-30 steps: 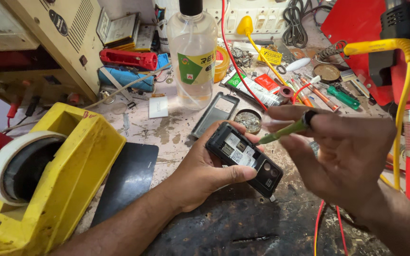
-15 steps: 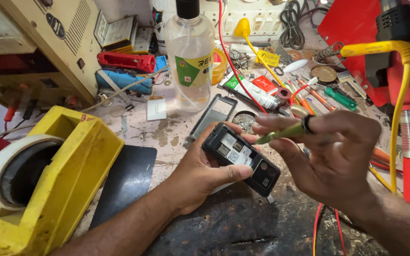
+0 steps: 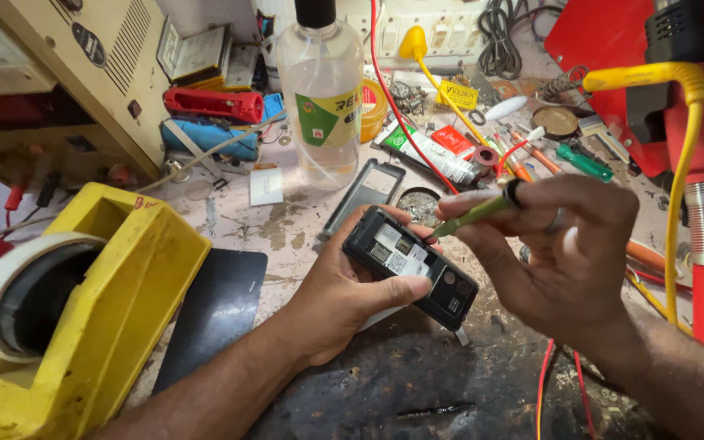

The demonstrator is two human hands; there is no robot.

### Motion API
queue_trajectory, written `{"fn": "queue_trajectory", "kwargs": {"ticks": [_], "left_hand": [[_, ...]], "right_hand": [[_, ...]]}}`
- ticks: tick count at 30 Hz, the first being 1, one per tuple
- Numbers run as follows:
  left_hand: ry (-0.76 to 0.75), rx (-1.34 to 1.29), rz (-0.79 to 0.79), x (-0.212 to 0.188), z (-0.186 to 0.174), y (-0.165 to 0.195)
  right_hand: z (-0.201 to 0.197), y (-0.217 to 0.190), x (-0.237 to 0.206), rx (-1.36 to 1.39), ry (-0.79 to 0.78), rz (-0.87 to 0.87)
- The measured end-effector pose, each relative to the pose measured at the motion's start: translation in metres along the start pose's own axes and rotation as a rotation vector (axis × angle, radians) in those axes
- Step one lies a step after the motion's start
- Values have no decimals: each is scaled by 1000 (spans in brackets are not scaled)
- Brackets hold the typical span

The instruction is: The person uses a green-handled screwdriver to remove screws from the back of a black feature phone, then inserts a red battery and powers the device on. The phone displays a blue screen and the person navigates the menu before removing the battery again.

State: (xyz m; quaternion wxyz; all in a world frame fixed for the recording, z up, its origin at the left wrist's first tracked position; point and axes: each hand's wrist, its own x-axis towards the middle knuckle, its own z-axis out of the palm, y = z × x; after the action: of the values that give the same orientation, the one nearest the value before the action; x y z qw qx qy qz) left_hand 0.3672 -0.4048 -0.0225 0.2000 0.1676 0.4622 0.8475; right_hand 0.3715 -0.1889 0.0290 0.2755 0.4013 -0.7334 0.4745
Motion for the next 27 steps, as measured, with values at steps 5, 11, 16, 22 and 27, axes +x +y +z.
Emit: {"fn": "queue_trajectory", "kwargs": {"ticks": [5, 11, 16, 22, 27], "left_hand": [[-36, 25, -14, -2, 1, 0], [-20, 76, -44, -4, 0, 3], [55, 287, 37, -10, -4, 8], [103, 211, 22, -9, -5, 3], [196, 244, -2, -6, -6, -1]], "right_hand": [[-27, 0, 13, -11, 11, 203], [-47, 20, 22, 138, -229, 581], [-51, 18, 17, 218, -523, 699], [-45, 16, 22, 88, -567, 776], [-41, 16, 22, 131, -593, 807]]}}
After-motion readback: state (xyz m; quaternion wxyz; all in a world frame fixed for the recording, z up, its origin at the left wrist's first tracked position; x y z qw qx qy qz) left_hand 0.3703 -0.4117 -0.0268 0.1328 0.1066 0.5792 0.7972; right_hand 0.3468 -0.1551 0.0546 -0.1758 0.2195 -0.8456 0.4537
